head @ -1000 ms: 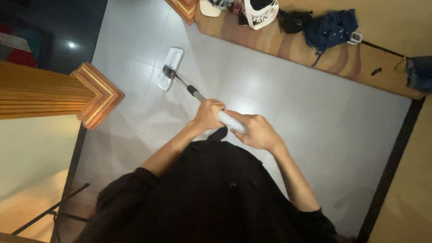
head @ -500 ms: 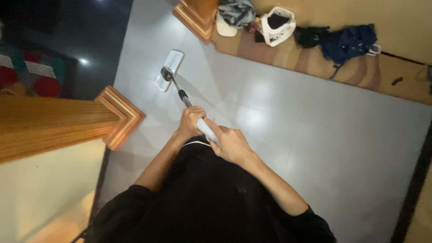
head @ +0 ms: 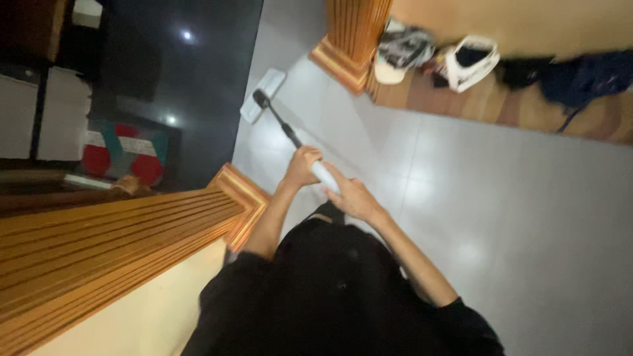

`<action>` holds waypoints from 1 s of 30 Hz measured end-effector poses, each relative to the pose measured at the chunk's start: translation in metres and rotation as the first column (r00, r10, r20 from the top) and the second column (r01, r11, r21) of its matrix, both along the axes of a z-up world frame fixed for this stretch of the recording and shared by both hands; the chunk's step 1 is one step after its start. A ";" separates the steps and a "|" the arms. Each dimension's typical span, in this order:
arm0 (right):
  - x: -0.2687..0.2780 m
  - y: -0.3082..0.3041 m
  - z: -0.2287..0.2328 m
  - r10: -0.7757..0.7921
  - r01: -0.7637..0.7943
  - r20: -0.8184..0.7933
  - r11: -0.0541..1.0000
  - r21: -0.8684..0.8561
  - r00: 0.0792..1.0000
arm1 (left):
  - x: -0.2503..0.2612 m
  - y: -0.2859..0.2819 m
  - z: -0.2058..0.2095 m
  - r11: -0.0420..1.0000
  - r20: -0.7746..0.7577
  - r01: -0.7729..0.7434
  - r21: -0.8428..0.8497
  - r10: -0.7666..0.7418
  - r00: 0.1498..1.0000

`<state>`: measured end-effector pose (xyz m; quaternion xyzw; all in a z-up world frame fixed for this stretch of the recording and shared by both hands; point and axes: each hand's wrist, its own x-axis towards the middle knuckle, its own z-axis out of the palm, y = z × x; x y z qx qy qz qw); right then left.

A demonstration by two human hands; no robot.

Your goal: The person mops the tiled floor of a room by moving a spray mop back and forth across different sections of the ground.

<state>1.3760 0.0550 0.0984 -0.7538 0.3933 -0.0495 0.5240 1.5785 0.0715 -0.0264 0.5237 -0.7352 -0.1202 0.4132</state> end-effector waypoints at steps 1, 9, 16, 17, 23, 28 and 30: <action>0.004 0.003 -0.004 0.004 -0.003 -0.078 1.000 0.009 0.997 | -0.001 0.001 -0.004 1.000 -0.022 0.005 0.015 -0.005 1.000; -0.021 0.100 0.059 -0.039 0.032 -0.146 0.998 -0.046 0.989 | -0.030 0.078 0.043 0.988 -0.173 0.142 -0.063 -0.151 0.973; -0.028 0.198 0.081 -0.464 0.400 -0.102 0.840 -0.368 0.880 | -0.055 0.107 0.068 0.892 -0.253 0.445 -0.076 -0.449 0.857; -0.024 0.207 0.078 -0.503 0.437 -0.092 0.816 -0.377 0.859 | -0.056 0.108 0.067 0.880 -0.243 0.470 -0.066 -0.471 0.848; 0.021 0.237 0.061 -0.647 0.559 -0.032 0.682 -0.471 0.762 | -0.023 0.109 0.062 0.812 -0.219 0.574 -0.105 -0.582 0.783; 0.079 0.210 0.042 -0.662 0.556 0.005 0.625 -0.548 0.750 | 0.031 0.072 0.055 0.804 -0.179 0.584 -0.111 -0.594 0.784; 0.101 0.186 0.034 -0.633 0.538 0.044 0.617 -0.574 0.773 | 0.057 0.048 0.051 0.816 -0.162 0.568 -0.107 -0.578 0.800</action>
